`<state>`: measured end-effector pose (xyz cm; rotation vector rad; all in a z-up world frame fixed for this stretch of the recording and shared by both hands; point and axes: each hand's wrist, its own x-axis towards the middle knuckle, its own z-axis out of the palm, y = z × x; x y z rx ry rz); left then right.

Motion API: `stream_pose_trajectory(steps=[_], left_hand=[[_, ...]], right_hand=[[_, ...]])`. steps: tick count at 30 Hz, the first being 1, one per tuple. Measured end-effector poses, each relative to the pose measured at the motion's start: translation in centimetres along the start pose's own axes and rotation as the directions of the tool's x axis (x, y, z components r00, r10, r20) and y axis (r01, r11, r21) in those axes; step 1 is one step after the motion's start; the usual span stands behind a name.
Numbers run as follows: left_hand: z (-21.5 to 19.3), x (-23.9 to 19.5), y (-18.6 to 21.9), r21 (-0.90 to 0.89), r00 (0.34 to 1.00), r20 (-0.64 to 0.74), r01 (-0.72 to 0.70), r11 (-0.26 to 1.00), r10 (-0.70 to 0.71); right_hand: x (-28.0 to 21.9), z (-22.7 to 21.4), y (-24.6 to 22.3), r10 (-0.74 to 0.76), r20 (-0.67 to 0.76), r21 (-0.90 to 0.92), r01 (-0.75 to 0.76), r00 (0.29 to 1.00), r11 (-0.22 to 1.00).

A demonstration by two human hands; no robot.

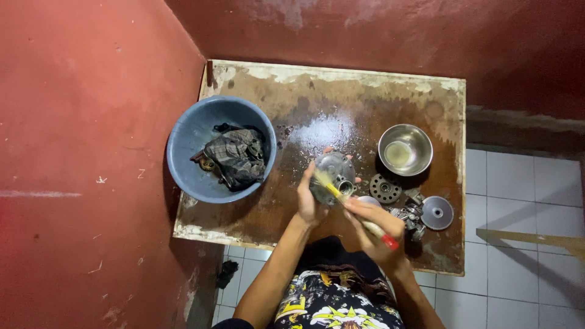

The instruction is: Cleaning internal motorcycle engine and carburetor components with a brush and solvent.

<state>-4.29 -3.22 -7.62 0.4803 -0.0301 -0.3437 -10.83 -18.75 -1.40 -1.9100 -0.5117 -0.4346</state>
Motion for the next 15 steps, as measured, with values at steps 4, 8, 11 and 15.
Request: stream_pose_trajectory(steps=[4, 8, 11, 15], left_hand=[[-0.3, -0.2, -0.2, 0.074, 0.997, -0.082, -0.004, 0.997, 0.010], [0.1, -0.4, 0.0, 0.018, 1.000, 0.009, -0.014, 1.000, 0.014], [-1.1, -0.4, -0.2, 0.000, 0.999, -0.028, -0.033, 0.999, 0.033], [-2.9, -0.5, -1.3, 0.132, 0.989, -0.138, -0.036, 0.991, 0.054]], right_hand=[[0.1, 0.0, -0.4, 0.265, -0.131, 0.059, -0.259, 0.955, 0.964], [1.1, 0.7, -2.6, 0.073, -0.077, -0.026, -0.075, 0.994, 0.997], [-0.5, 0.8, -0.2, 0.094, 0.066, 0.041, -0.096, 0.993, 0.995], [2.6, 0.2, -2.6, 0.236, -0.279, -0.166, -0.289, 0.931, 0.943]])
